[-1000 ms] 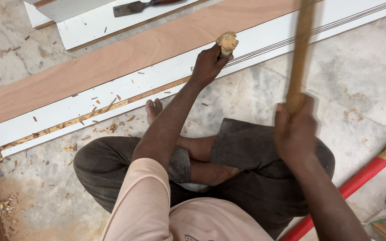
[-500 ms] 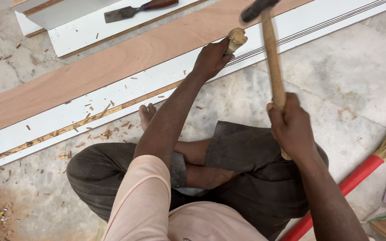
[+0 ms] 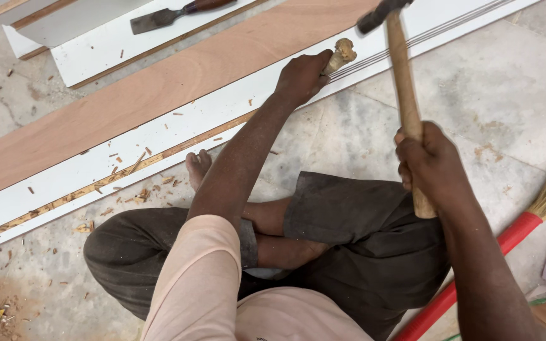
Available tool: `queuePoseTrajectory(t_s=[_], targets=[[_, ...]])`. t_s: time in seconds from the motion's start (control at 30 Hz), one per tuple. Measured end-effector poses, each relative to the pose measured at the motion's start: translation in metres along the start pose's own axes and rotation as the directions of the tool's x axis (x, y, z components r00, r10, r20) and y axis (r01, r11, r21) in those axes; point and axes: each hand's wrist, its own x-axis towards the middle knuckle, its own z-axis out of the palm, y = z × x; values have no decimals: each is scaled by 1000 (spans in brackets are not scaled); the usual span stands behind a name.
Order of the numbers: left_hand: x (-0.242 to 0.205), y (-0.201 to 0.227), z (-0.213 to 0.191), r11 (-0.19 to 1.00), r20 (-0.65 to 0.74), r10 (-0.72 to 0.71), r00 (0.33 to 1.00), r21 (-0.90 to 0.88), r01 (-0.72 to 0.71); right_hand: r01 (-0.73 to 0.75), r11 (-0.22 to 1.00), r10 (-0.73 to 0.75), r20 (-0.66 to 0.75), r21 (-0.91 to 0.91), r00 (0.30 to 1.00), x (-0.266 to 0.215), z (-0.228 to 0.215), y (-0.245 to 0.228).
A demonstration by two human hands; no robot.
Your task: The person sits on the floor and uses a chisel and hammer to carve a groove along a long white wooden plank. They repeatedly strike the chisel to remove wood shavings and deepen the groove.
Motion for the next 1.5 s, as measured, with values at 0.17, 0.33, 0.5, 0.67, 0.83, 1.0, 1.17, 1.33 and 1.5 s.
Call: queuePoseTrajectory(t_s=[0.17,0.33,0.5,0.67,0.83,1.0,1.17,1.33,1.5], targets=[[-2,2,-1,1000,1,17,1000,-14,-17,92,995,-88,-86,40,992,0,20,5],[-4,7,-1,999,44,-22,999,25,21,-77,997,77,50,16,996,4,4,3],[1,-2,7,1000,0,5,1000,-20,-5,51,995,-48,-42,87,998,6,12,7],[-19,-18,15,995,28,-21,999,102,18,-192,980,199,161,-60,967,1,6,12],[-32,-36,-11,996,-100,-23,995,-89,15,-6,984,13,-36,179,999,0,10,13],[-33,-25,-28,946,-195,-10,981,-320,-54,16,956,10,-89,292,996,2,20,13],[-30,-13,-25,908,-175,-23,984,-415,-52,-14,977,25,-52,214,998,-1,22,23],[-51,-35,-35,992,-61,-70,996,-112,63,-14,973,28,-55,231,998,6,24,32],[-109,-85,-17,942,83,-247,966,256,219,55,965,-41,-58,256,997,10,27,39]])
